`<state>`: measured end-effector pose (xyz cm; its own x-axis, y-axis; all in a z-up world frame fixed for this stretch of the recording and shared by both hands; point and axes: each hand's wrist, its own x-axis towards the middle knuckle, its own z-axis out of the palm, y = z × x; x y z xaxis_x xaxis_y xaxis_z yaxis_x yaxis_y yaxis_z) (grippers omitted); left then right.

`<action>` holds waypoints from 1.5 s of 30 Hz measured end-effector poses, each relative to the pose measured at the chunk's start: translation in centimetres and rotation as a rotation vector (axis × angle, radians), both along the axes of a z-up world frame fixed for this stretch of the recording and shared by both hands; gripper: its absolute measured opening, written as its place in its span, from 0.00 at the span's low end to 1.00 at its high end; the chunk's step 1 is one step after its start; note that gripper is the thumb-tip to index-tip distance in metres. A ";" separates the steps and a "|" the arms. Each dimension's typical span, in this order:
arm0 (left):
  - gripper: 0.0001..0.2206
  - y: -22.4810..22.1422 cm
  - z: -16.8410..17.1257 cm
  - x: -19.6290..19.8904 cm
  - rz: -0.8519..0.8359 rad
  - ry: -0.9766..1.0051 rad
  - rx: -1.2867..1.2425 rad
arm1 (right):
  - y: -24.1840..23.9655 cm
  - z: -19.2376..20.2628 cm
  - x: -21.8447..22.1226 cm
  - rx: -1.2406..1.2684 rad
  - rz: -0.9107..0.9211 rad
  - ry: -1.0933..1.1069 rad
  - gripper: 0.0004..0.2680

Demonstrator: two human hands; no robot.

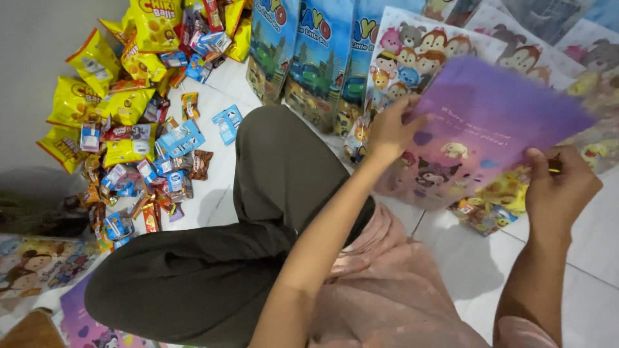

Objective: The person places small individual snacks into a larger decorative plastic bag by hand.

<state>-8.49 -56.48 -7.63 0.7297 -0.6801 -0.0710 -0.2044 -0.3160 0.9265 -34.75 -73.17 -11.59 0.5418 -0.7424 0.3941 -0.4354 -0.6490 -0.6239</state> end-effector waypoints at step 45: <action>0.22 80.9 -24.1 0.5 1.518 -0.365 0.747 | 39.9 -17.7 39.2 -0.127 1.406 0.356 0.10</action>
